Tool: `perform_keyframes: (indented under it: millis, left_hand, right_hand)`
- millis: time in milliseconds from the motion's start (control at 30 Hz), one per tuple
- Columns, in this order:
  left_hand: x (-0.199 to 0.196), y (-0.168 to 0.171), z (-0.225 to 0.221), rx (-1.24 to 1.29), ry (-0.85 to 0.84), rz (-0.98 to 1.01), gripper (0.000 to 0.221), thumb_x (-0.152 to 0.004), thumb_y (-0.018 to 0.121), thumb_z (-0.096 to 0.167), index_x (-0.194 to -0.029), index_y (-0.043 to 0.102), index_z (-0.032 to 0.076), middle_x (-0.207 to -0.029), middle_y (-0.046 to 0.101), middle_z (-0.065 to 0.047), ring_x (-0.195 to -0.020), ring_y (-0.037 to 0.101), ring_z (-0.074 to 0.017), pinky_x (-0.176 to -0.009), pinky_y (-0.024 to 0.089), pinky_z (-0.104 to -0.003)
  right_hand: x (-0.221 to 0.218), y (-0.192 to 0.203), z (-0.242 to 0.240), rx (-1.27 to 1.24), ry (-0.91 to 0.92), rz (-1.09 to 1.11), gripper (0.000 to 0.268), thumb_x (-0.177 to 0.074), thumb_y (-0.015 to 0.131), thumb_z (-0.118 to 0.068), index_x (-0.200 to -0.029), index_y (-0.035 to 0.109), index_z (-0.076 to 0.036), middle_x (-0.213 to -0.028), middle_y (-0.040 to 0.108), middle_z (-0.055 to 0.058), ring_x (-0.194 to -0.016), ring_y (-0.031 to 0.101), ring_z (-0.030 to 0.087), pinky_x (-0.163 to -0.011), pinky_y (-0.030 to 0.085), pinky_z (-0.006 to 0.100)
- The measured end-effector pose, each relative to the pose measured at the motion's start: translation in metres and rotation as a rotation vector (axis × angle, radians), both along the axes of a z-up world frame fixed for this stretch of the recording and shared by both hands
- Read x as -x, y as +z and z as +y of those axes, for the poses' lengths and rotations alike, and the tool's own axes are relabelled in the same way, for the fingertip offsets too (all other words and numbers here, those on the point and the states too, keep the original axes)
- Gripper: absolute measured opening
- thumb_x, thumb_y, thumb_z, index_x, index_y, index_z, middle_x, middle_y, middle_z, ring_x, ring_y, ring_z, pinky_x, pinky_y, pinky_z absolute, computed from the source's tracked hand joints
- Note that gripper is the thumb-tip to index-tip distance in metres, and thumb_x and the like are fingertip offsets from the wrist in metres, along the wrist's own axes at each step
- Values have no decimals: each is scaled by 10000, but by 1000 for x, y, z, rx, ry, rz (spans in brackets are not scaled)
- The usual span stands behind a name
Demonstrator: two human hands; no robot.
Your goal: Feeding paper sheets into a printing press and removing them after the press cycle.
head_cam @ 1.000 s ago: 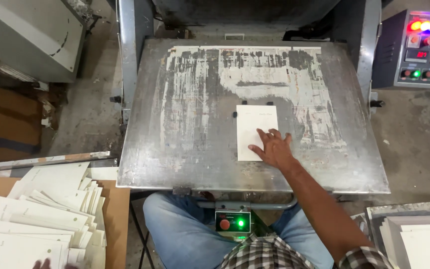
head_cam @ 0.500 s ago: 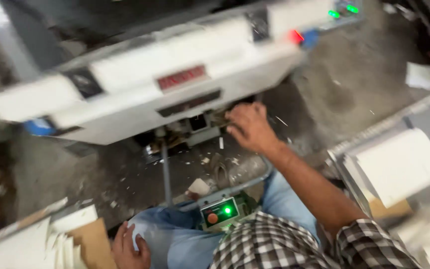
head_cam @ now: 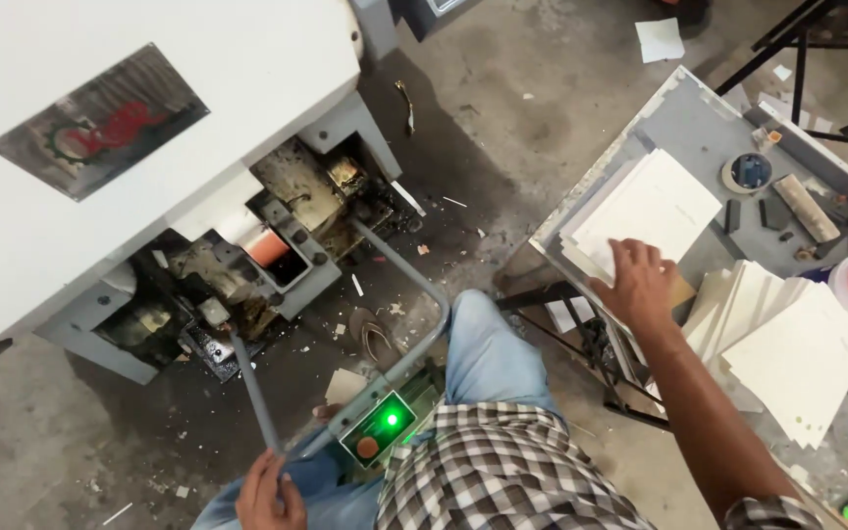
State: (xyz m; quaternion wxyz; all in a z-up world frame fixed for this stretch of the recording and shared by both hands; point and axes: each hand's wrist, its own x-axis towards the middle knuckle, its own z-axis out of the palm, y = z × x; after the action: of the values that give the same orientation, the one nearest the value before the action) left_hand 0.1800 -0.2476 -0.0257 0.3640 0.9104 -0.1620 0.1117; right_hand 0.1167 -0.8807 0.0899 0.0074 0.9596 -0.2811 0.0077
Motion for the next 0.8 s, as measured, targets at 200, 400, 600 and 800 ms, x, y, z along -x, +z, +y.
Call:
perform_keyframes:
  millis: [200,400,600,800]
  left_hand:
    - [12,1,-14,-51,37,48,322,-768,671,0,-1074,747,63,-1229,718,-146,-1131,699,-332,-967,530,-432]
    - [21,-4,-8,-9,53,96,323,-790,652,-4,-1092,745,64,-1234,714,-135,-1156,695,-327,-1012,536,-422]
    - [10,5,-10,49,4,139,297,-811,648,4,-1089,731,67,-1236,706,-126,-1146,700,-326,-996,548,-411]
    - [-25,67,-45,-43,-62,122,329,-805,659,-2,-1121,717,67,-1260,704,-108,-1148,672,-323,-964,500,-427]
  right_hand:
    - [17,-8,-19,-21,-170,226,751,-790,821,-424,-1452,563,-178,-1483,539,78,-1320,518,294,-1059,375,608]
    - [28,-5,-64,-284,-68,185,555,-851,807,-396,-1349,669,-192,-1436,612,91,-1195,640,301,-1028,516,470]
    - [32,0,-84,-465,35,46,591,-726,865,-395,-1260,724,-183,-1333,672,97,-1124,692,286,-951,567,419]
    - [29,3,-87,-483,-26,109,574,-743,861,-386,-1256,720,-169,-1327,666,114,-1102,692,300,-928,562,437]
